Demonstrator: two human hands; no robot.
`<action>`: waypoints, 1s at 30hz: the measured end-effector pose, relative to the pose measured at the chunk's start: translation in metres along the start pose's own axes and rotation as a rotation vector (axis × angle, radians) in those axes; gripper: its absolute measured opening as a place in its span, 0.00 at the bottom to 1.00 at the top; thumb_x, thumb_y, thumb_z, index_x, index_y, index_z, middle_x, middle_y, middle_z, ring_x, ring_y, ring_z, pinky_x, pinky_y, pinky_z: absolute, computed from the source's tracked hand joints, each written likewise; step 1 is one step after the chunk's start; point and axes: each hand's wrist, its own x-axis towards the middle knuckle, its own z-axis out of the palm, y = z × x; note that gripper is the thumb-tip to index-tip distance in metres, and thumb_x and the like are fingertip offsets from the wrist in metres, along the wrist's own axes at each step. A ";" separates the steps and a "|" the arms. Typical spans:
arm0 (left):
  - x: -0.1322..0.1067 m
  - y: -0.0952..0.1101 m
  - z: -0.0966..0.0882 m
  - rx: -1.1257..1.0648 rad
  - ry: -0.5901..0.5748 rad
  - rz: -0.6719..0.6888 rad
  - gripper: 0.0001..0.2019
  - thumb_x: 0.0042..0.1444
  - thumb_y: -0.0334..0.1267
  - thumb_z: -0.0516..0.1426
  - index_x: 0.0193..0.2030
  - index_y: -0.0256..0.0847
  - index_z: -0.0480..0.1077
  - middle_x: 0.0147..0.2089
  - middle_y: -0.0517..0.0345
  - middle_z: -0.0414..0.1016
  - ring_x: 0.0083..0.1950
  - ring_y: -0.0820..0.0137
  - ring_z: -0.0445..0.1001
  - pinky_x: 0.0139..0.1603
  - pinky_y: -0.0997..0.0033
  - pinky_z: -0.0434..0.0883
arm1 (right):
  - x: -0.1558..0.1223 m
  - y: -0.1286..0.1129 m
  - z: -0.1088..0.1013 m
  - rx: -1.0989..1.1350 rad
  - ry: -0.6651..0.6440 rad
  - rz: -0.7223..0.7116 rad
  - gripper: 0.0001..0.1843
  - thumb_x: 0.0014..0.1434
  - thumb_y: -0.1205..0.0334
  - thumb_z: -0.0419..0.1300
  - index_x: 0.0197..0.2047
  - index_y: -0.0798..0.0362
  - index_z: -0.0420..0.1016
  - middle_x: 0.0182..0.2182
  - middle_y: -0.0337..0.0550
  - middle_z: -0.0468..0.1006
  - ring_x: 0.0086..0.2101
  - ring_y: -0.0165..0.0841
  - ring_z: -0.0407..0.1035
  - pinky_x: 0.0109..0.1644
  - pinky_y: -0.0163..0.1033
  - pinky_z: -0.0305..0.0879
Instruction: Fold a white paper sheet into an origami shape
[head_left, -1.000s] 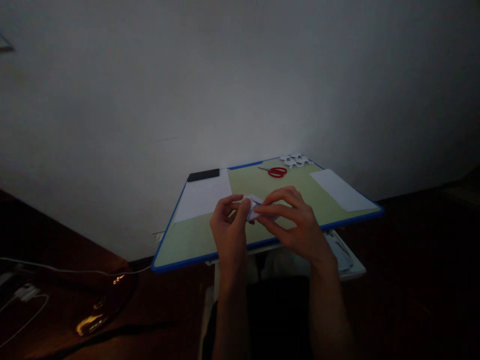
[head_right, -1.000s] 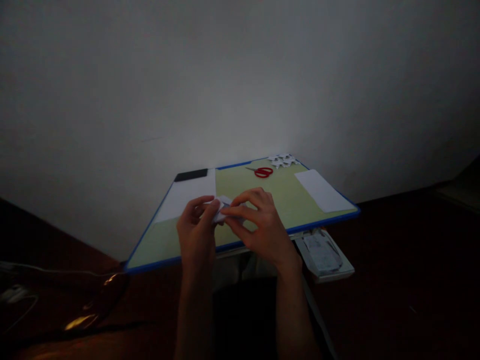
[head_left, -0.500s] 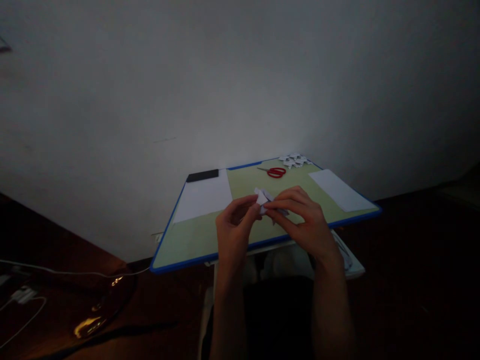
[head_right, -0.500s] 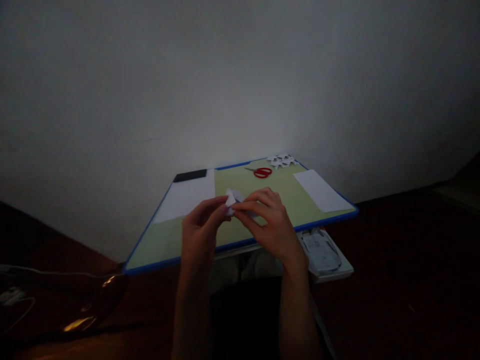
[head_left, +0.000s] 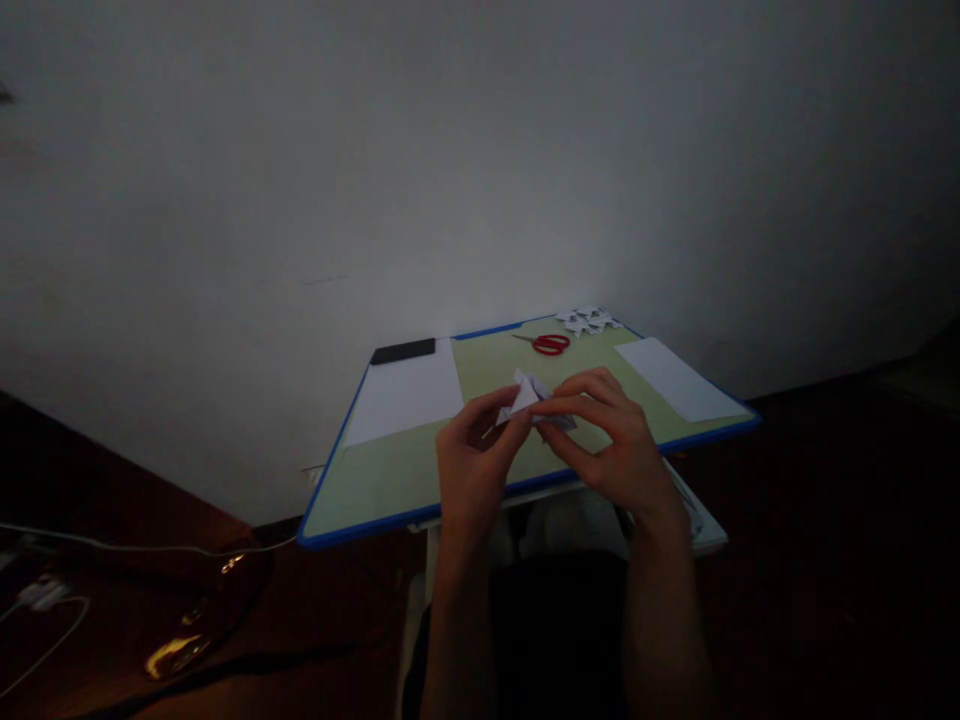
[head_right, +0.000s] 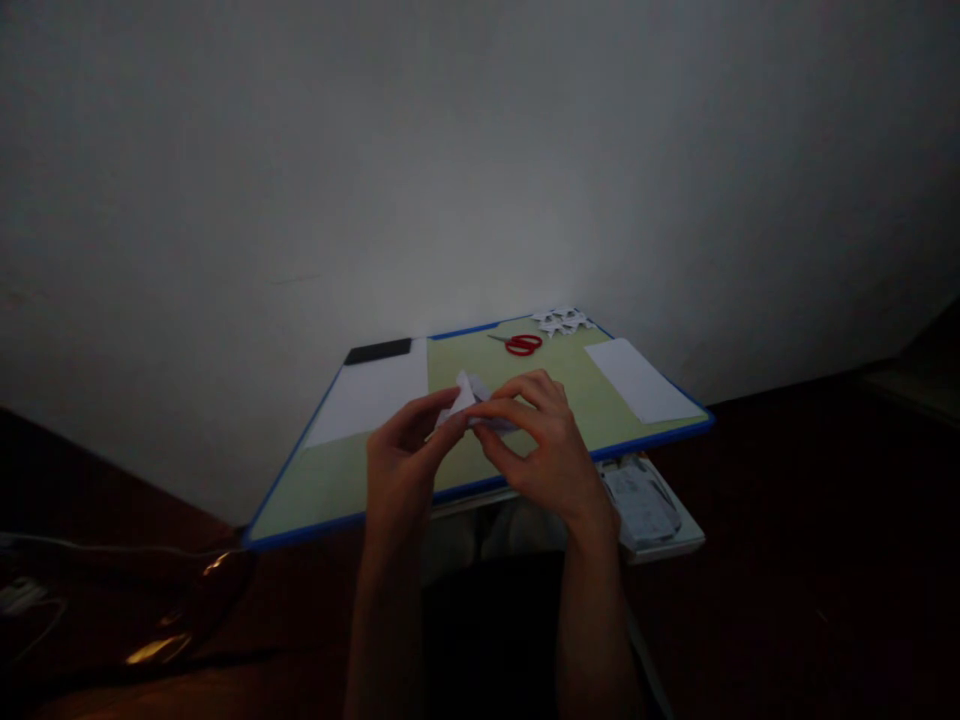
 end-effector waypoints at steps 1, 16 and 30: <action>0.000 0.000 0.000 -0.002 -0.003 0.001 0.12 0.52 0.35 0.73 0.45 0.41 0.85 0.49 0.49 0.89 0.53 0.59 0.86 0.58 0.58 0.81 | 0.000 0.000 0.000 0.000 0.001 -0.001 0.12 0.67 0.67 0.67 0.49 0.40 0.85 0.41 0.42 0.79 0.46 0.43 0.73 0.53 0.55 0.69; -0.002 0.004 0.007 0.016 0.010 -0.010 0.10 0.50 0.33 0.70 0.41 0.42 0.86 0.42 0.52 0.88 0.43 0.63 0.85 0.47 0.64 0.81 | 0.003 -0.002 0.004 -0.001 0.129 0.033 0.06 0.68 0.64 0.68 0.45 0.42 0.84 0.43 0.42 0.78 0.47 0.42 0.73 0.53 0.55 0.71; -0.003 0.003 0.009 0.051 0.046 -0.036 0.09 0.50 0.33 0.67 0.40 0.41 0.84 0.34 0.56 0.85 0.35 0.68 0.80 0.39 0.69 0.76 | 0.003 -0.002 0.005 0.058 0.065 0.067 0.08 0.68 0.66 0.68 0.46 0.42 0.84 0.44 0.43 0.78 0.48 0.42 0.74 0.54 0.54 0.73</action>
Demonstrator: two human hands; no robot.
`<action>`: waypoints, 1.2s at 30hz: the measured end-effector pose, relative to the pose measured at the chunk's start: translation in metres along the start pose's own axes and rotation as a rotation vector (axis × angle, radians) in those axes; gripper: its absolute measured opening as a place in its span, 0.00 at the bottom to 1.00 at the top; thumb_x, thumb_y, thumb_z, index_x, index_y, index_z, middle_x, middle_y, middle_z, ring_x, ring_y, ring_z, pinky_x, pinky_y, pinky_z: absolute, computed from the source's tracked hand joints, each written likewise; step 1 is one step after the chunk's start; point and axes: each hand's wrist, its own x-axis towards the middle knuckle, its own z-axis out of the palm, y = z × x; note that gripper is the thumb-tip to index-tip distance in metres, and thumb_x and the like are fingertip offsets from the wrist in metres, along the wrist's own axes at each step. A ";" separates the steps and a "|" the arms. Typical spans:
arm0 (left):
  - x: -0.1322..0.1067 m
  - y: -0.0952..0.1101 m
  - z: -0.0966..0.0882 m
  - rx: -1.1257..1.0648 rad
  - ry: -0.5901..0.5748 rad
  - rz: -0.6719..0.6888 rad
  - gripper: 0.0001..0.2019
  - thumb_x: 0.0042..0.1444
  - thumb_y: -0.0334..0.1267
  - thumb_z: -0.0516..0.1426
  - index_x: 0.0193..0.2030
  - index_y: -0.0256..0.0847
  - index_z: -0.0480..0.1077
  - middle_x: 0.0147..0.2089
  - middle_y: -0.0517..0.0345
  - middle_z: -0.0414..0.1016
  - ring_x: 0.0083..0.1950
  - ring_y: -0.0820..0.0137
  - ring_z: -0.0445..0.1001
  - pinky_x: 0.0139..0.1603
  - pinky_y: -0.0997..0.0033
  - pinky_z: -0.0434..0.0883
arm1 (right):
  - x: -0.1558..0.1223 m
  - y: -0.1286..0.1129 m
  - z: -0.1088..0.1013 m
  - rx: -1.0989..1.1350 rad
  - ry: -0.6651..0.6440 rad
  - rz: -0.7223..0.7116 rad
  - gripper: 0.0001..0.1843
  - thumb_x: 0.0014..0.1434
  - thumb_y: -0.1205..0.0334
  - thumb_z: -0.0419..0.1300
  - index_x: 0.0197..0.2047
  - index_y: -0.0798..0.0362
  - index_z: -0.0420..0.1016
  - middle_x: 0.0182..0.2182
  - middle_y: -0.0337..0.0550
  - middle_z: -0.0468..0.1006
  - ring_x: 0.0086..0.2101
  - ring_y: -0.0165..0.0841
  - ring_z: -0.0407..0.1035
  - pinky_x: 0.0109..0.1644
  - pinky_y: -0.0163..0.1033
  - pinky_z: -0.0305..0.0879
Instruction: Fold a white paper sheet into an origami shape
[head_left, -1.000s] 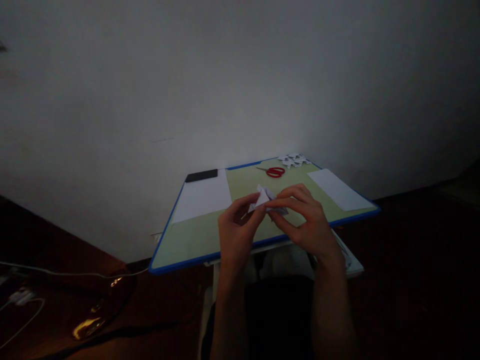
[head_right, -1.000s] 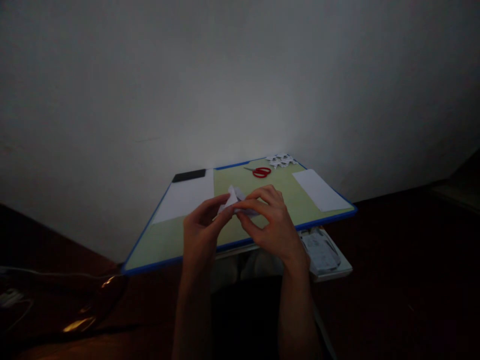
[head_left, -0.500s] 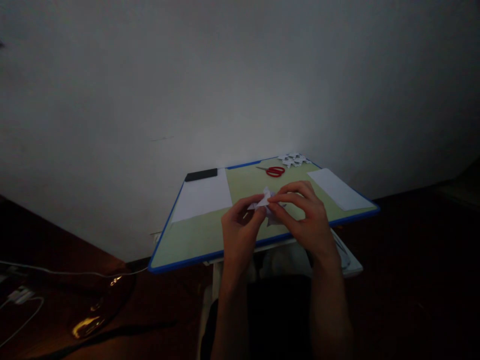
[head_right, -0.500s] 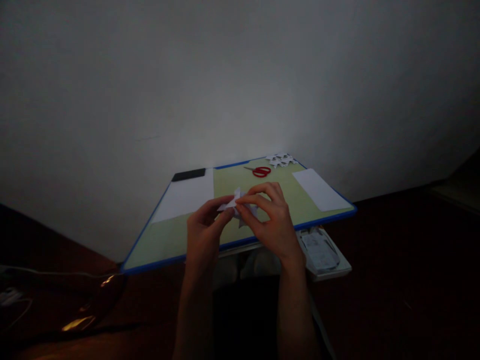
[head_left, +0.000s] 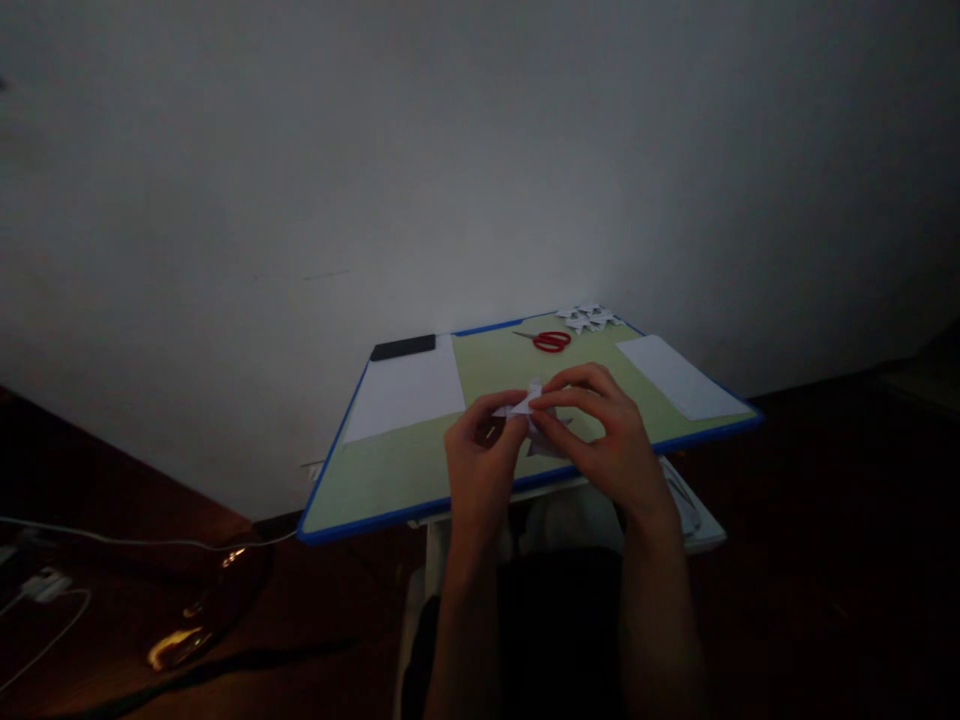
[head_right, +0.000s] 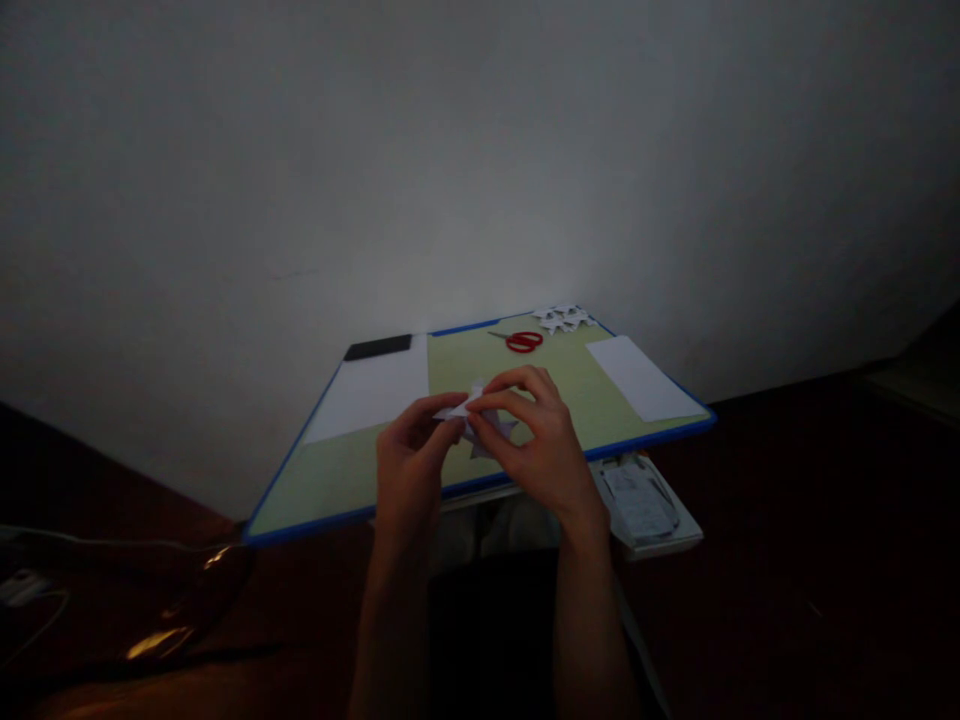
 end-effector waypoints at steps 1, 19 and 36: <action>0.000 0.000 0.000 0.004 0.002 -0.005 0.09 0.50 0.33 0.66 0.40 0.41 0.84 0.34 0.57 0.84 0.34 0.68 0.79 0.38 0.70 0.76 | 0.000 0.000 0.000 0.012 -0.007 0.007 0.08 0.68 0.66 0.68 0.46 0.43 0.85 0.44 0.43 0.78 0.48 0.42 0.75 0.54 0.53 0.73; -0.001 -0.001 0.001 -0.024 0.010 0.001 0.08 0.51 0.32 0.68 0.39 0.41 0.84 0.35 0.56 0.85 0.35 0.69 0.80 0.37 0.72 0.76 | 0.001 -0.005 0.005 0.018 0.015 0.044 0.09 0.66 0.70 0.68 0.43 0.44 0.84 0.43 0.43 0.78 0.47 0.40 0.76 0.53 0.51 0.75; -0.005 0.001 0.005 -0.137 -0.117 0.076 0.23 0.56 0.35 0.73 0.58 0.44 0.77 0.41 0.58 0.83 0.43 0.68 0.82 0.48 0.68 0.78 | 0.002 -0.005 -0.002 0.004 0.198 0.006 0.06 0.67 0.68 0.68 0.43 0.46 0.84 0.41 0.42 0.82 0.44 0.38 0.78 0.52 0.48 0.75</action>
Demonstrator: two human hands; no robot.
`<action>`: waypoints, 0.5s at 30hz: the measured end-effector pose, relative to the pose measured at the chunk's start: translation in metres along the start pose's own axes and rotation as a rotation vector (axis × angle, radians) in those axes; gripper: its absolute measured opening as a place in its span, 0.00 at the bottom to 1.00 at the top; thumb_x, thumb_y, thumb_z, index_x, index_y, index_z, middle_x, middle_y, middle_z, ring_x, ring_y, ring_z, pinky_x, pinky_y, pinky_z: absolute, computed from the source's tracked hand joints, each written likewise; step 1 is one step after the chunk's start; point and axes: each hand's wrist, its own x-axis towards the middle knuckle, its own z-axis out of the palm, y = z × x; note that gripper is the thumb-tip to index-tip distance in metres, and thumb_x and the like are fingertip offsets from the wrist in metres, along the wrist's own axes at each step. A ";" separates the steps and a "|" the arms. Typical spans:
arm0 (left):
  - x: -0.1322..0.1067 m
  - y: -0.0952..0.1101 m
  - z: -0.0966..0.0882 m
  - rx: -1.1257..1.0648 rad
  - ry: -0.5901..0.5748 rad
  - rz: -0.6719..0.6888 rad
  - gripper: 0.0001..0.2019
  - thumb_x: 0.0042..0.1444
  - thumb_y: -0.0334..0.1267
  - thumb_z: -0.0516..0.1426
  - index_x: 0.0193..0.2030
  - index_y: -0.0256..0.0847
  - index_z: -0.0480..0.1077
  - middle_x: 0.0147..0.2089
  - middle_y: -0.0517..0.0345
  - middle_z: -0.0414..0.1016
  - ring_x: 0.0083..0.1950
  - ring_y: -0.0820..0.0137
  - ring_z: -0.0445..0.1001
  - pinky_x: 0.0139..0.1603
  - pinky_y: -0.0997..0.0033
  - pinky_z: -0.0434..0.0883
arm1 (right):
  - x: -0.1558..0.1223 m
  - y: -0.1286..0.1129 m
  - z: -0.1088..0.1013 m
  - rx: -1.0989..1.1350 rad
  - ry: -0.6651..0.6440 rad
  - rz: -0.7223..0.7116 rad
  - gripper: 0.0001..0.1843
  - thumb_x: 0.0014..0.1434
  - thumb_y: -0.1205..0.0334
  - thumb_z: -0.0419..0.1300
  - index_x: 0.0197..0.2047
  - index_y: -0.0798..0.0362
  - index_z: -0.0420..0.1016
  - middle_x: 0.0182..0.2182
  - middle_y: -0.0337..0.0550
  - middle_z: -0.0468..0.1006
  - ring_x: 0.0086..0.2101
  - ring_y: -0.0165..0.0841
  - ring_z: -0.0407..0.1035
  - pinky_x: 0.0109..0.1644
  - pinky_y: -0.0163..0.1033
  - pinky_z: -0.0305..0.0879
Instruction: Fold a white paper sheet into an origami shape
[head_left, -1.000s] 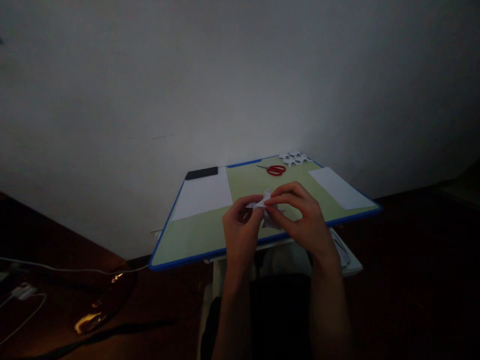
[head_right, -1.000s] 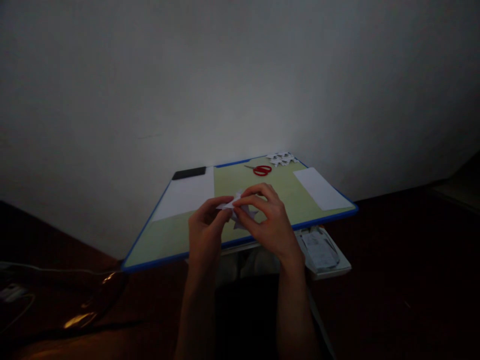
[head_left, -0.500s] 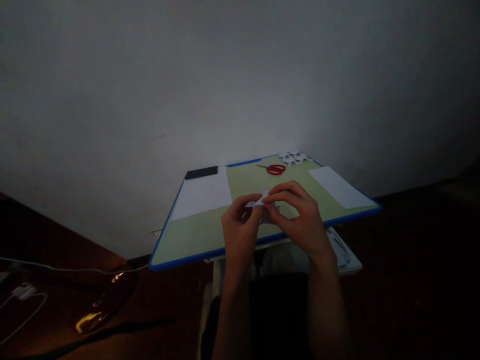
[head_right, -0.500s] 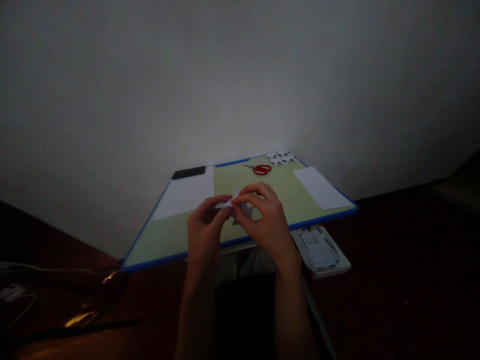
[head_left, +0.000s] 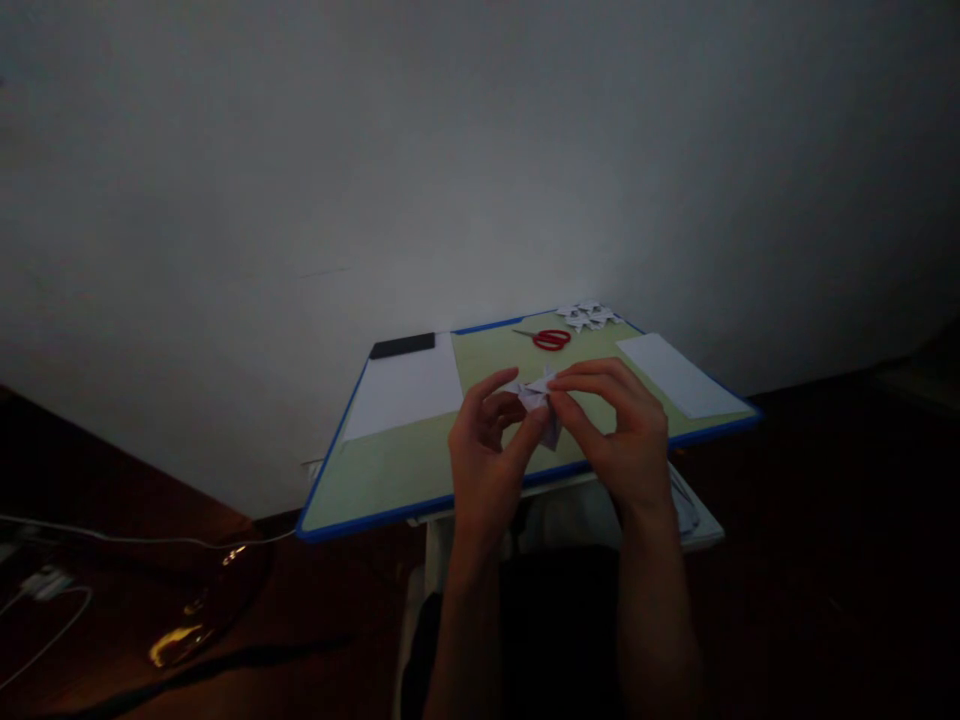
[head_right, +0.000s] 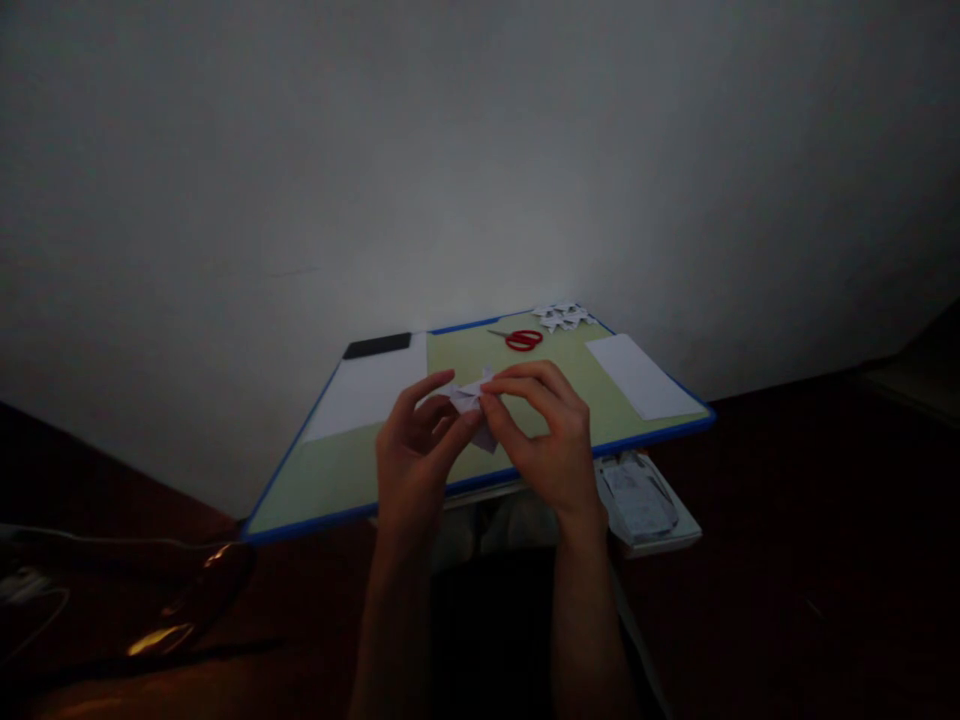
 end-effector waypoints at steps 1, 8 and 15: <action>0.000 0.000 0.000 -0.005 0.003 -0.007 0.24 0.56 0.36 0.73 0.58 0.44 0.76 0.41 0.57 0.84 0.43 0.68 0.82 0.47 0.68 0.78 | 0.000 0.001 -0.001 0.019 -0.002 0.002 0.06 0.67 0.68 0.67 0.43 0.46 0.84 0.41 0.42 0.82 0.44 0.38 0.78 0.51 0.48 0.75; -0.001 0.001 -0.003 0.021 0.022 0.032 0.21 0.57 0.37 0.73 0.56 0.44 0.78 0.47 0.52 0.87 0.45 0.66 0.85 0.46 0.68 0.78 | -0.001 0.006 -0.001 0.136 -0.001 0.044 0.07 0.66 0.67 0.70 0.43 0.44 0.84 0.43 0.41 0.80 0.47 0.39 0.77 0.55 0.50 0.74; -0.003 0.007 0.000 0.085 0.023 0.081 0.19 0.59 0.38 0.72 0.56 0.44 0.78 0.48 0.50 0.88 0.49 0.62 0.85 0.48 0.65 0.79 | -0.002 0.010 -0.004 0.206 -0.092 0.060 0.18 0.66 0.65 0.69 0.57 0.37 0.83 0.55 0.43 0.78 0.57 0.42 0.73 0.64 0.58 0.70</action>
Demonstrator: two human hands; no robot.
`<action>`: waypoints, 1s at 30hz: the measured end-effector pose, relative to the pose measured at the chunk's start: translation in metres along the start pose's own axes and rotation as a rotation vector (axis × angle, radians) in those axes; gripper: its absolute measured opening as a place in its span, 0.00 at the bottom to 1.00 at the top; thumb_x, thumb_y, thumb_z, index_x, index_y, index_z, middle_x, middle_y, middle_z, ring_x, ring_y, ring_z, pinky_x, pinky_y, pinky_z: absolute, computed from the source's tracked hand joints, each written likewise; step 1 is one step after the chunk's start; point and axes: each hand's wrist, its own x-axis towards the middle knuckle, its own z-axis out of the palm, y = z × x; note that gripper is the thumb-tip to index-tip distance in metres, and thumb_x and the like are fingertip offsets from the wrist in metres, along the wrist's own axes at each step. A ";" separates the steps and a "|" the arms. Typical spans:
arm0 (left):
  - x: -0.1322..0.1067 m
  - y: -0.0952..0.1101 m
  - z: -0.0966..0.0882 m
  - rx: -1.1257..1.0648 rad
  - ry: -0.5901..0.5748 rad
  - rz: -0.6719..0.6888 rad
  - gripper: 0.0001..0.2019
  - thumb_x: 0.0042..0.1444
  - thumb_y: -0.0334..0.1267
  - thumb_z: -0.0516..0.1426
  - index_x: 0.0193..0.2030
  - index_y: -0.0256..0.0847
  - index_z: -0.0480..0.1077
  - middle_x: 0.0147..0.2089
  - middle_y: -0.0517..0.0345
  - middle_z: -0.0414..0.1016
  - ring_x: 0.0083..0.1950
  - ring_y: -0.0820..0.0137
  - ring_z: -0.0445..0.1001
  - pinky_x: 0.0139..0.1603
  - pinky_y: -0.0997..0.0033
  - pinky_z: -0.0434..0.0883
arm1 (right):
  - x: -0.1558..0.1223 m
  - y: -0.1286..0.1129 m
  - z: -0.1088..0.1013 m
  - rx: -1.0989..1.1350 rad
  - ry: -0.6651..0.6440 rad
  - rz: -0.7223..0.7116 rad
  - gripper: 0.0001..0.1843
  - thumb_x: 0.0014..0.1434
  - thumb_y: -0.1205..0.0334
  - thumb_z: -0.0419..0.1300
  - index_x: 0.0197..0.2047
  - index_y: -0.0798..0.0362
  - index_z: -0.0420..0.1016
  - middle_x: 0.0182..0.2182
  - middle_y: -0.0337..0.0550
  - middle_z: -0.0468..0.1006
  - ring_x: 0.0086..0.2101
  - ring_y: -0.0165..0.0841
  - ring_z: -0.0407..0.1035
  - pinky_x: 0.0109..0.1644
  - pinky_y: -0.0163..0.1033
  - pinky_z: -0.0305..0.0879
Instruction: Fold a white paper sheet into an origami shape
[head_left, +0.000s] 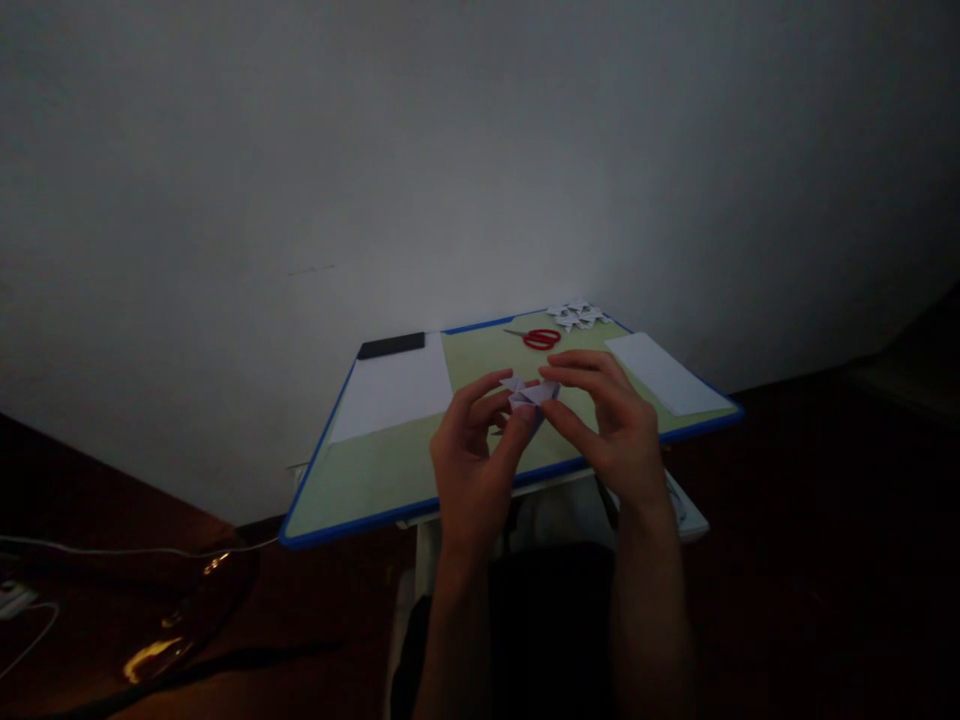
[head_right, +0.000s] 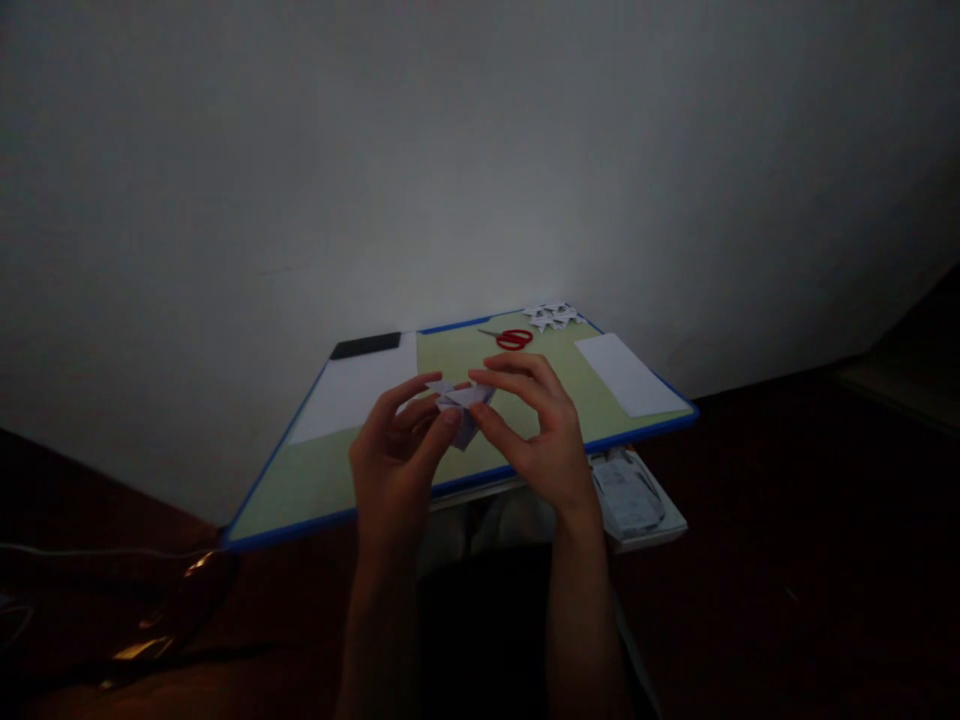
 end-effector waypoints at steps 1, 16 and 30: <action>0.000 0.001 0.000 0.010 -0.004 0.005 0.19 0.59 0.38 0.71 0.56 0.44 0.79 0.48 0.50 0.88 0.49 0.62 0.85 0.49 0.65 0.78 | 0.000 0.000 -0.001 -0.001 -0.010 0.000 0.18 0.67 0.65 0.69 0.56 0.37 0.83 0.55 0.44 0.78 0.58 0.43 0.73 0.65 0.58 0.70; -0.002 0.006 0.002 0.022 0.000 0.000 0.20 0.59 0.36 0.71 0.57 0.43 0.78 0.50 0.50 0.87 0.49 0.63 0.85 0.50 0.65 0.80 | 0.001 -0.008 -0.002 -0.039 -0.019 -0.014 0.16 0.67 0.66 0.69 0.55 0.39 0.85 0.54 0.45 0.78 0.55 0.42 0.76 0.60 0.54 0.76; -0.002 0.008 0.003 -0.004 -0.024 -0.044 0.26 0.58 0.37 0.71 0.63 0.43 0.73 0.49 0.51 0.87 0.46 0.63 0.85 0.47 0.64 0.80 | 0.000 -0.006 0.000 -0.018 -0.040 0.017 0.16 0.67 0.64 0.70 0.55 0.37 0.85 0.51 0.44 0.79 0.54 0.42 0.76 0.60 0.56 0.76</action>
